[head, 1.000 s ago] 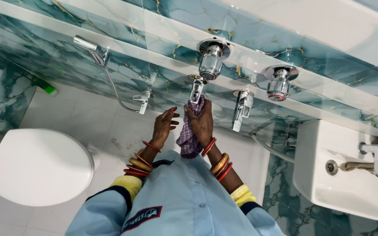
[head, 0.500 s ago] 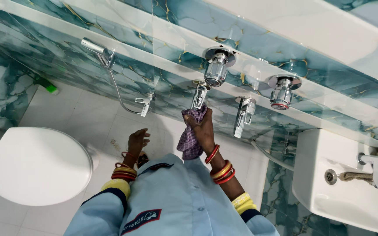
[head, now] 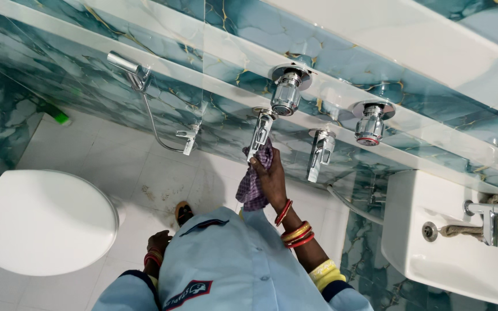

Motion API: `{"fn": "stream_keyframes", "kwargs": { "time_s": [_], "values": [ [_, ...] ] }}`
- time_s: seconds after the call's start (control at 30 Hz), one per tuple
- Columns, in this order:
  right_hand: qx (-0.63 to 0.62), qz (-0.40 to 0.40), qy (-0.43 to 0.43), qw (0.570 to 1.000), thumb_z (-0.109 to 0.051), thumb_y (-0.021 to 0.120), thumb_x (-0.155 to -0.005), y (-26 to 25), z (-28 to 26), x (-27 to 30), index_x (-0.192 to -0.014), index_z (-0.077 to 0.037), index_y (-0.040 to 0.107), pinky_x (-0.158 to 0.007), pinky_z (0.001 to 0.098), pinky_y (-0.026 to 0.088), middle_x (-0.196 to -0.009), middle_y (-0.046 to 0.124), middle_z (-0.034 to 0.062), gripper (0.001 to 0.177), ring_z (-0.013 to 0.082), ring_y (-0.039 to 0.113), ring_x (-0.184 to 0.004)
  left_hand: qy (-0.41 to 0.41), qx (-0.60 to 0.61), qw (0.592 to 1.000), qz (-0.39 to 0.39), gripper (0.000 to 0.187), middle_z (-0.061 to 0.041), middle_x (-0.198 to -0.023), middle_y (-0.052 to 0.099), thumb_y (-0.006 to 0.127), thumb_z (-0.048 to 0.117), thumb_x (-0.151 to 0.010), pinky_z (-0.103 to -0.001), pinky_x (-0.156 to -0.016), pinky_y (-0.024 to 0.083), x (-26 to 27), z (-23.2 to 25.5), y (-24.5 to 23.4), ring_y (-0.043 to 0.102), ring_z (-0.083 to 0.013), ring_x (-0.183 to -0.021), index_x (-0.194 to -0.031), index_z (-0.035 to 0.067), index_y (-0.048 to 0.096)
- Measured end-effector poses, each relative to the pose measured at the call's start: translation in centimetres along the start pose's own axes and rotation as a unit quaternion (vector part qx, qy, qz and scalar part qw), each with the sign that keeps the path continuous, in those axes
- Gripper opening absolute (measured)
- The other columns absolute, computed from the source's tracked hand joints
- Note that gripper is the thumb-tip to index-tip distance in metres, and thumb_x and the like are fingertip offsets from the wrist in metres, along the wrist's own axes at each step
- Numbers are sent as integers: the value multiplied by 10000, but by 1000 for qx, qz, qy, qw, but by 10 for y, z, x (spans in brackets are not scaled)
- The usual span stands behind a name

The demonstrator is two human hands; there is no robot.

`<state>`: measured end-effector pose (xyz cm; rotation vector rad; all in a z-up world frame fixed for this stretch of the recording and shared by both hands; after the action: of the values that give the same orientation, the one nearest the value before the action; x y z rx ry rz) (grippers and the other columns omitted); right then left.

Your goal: The person wipes down a sink faucet, several shower handles, and a handheld bidet sprayer using a cloth.

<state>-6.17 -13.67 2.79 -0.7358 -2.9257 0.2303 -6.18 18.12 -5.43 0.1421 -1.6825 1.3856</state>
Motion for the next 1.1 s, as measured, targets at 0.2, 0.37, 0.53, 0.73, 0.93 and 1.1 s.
{"fn": "stream_keyframes", "kwargs": {
  "time_s": [0.2, 0.37, 0.53, 0.73, 0.93, 1.1],
  "values": [
    [0, -9, -33, 999, -96, 738, -872, -13, -12, -48, -1486, -3, 333, -1007, 377, 516, -1339, 533, 153, 741, 237, 571, -1196, -122, 554, 819, 89, 465, -15, -1165, 755, 653, 350, -918, -334, -883, 575, -13, -11, -6, 691, -195, -1069, -1337, 150, 630],
    [-43, 9, -80, 996, -92, 691, -974, -1, 2, -31, -1520, 11, 348, -1112, 377, 452, -1379, 514, 161, 654, 246, 534, -1274, -166, 721, 670, 61, 378, -164, -1075, 768, 588, 284, -1002, -353, -709, 567, -29, -6, 3, 715, -277, -837, -1305, 91, 704],
    [6, 5, -9, 1000, -83, 691, -936, -1, -3, -13, -1491, 0, 379, -1061, 379, 484, -1331, 561, 163, 642, 237, 570, -1224, 0, 217, 965, 148, 442, -16, -1225, 722, 718, 332, -832, -320, -890, 586, -39, -2, -7, 724, -205, -1017, -1242, 171, 677],
    [-10, -18, 32, 999, -151, 687, -914, -2, -23, -8, -1445, 4, 407, -943, 409, 538, -1250, 621, 146, 621, 244, 624, -1071, -37, 82, 996, 13, 708, -28, -1411, 583, 728, 437, -872, -336, -901, 567, -78, -7, 32, 676, -212, -1063, -1488, 183, 490],
    [-63, -28, 160, 985, -255, 728, -865, -46, -45, 38, -1333, -84, 536, -984, 369, 540, -1185, 697, 92, 534, 184, 688, -1053, -73, 651, 739, 157, 353, -91, -1119, 781, 532, 290, -1057, -341, -808, 604, -119, -14, 20, 745, -211, -925, -1334, 152, 701],
    [-174, 63, -87, 979, -369, 673, -1036, -76, -137, 27, -1364, 7, 562, -1055, 366, 498, -1269, 631, 115, 510, 222, 605, -1173, 194, 725, 629, 203, 371, -89, -1258, 711, 573, 288, -1059, -302, -884, 566, -147, 34, -87, 682, -166, -1052, -1383, 120, 639]
  ]
}}
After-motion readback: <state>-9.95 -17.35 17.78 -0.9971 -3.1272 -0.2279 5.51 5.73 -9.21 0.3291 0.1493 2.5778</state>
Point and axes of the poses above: each hand's wrist, its own x-axis away from the middle knuckle, its own y-axis out of the palm, z = x × y, the point moved 5 cm from there along -x, towards the middle knuckle
